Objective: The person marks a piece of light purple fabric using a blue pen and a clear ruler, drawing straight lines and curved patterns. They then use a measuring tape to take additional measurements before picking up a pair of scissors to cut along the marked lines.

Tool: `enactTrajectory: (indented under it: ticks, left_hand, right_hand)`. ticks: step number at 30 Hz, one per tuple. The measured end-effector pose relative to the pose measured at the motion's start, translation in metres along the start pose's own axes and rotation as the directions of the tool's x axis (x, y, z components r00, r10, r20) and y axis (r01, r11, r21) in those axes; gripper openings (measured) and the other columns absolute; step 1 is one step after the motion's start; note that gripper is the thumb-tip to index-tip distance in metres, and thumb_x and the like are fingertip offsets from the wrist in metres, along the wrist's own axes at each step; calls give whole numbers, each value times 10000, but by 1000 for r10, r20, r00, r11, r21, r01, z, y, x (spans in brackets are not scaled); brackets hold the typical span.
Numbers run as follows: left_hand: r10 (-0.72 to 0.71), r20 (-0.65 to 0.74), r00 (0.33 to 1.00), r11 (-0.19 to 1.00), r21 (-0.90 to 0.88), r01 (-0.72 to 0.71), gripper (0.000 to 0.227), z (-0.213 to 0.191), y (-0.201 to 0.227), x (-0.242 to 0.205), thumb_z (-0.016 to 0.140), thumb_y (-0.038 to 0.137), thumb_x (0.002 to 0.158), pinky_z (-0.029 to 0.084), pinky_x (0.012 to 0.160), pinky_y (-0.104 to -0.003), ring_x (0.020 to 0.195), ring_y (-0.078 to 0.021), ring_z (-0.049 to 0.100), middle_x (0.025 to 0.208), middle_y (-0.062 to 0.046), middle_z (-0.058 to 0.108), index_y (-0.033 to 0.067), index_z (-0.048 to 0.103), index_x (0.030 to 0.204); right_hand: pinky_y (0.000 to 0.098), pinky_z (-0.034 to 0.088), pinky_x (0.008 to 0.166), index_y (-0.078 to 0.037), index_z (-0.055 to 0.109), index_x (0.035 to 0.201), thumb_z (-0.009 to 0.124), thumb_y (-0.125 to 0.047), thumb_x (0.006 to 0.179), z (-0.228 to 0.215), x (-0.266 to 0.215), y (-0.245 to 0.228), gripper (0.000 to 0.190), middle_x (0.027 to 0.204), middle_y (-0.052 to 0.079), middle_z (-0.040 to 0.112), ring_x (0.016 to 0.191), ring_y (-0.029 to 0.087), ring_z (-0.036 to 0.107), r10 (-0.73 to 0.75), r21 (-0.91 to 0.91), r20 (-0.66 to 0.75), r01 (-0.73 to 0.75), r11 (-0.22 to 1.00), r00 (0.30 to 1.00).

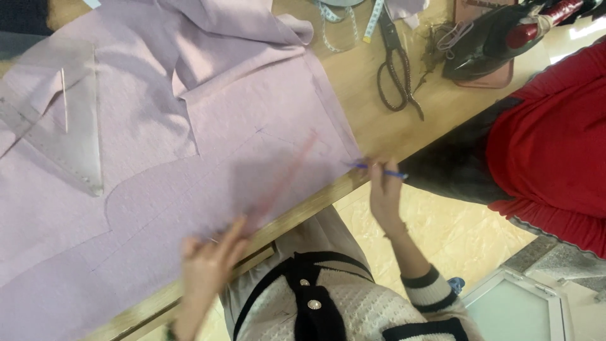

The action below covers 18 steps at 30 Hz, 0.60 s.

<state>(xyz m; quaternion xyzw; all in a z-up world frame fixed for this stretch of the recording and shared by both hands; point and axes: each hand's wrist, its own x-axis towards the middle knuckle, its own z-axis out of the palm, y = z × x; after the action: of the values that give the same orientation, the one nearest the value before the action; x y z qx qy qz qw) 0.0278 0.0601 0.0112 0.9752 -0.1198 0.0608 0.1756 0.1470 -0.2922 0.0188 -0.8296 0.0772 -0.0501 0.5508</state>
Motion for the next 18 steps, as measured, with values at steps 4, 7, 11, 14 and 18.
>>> enactTrajectory:
  ticks: [4,7,11,14,18]
  left_hand:
    - [173,-55,983,932,334,-145,447,-19,-109,52,646,500,1021,315,726,-353,527,-110,409,612,95,508,352,639,1442]
    - [267,-78,961,830,524,-188,485,-36,-171,107,489,543,1128,243,771,-328,637,-120,228,666,76,412,329,690,1515]
    - [306,-104,946,770,611,-182,390,-38,-228,150,761,550,1124,360,903,-287,614,-98,515,793,95,553,405,771,1486]
    - [288,-133,948,793,588,-158,437,-32,-233,162,792,552,1063,403,954,-338,822,-163,577,975,34,602,360,787,1455]
    - [169,-248,954,986,32,-166,399,-29,-186,175,804,87,1005,342,1100,-644,1312,-504,507,1435,-307,516,39,712,1391]
  right_hand:
    - [313,592,818,-53,618,1041,436,-74,1081,34,-40,12,188,992,115,698,904,216,690,-50,43,111,45,998,993]
    - [314,637,831,-42,658,1097,454,-157,1088,68,-58,-20,234,1076,108,696,998,241,698,-179,215,232,129,968,956]
    - [336,602,964,-39,538,1089,520,-153,1054,99,-62,-52,121,1099,140,642,1124,278,706,50,424,373,-218,879,926]
    - [320,606,888,-55,508,1079,520,-157,1063,124,-57,-41,104,1039,139,662,1001,248,721,7,495,237,-127,859,971]
    - [304,603,800,-76,518,1002,577,-116,1038,150,-45,-47,80,903,120,681,870,218,738,50,506,-43,-21,862,998]
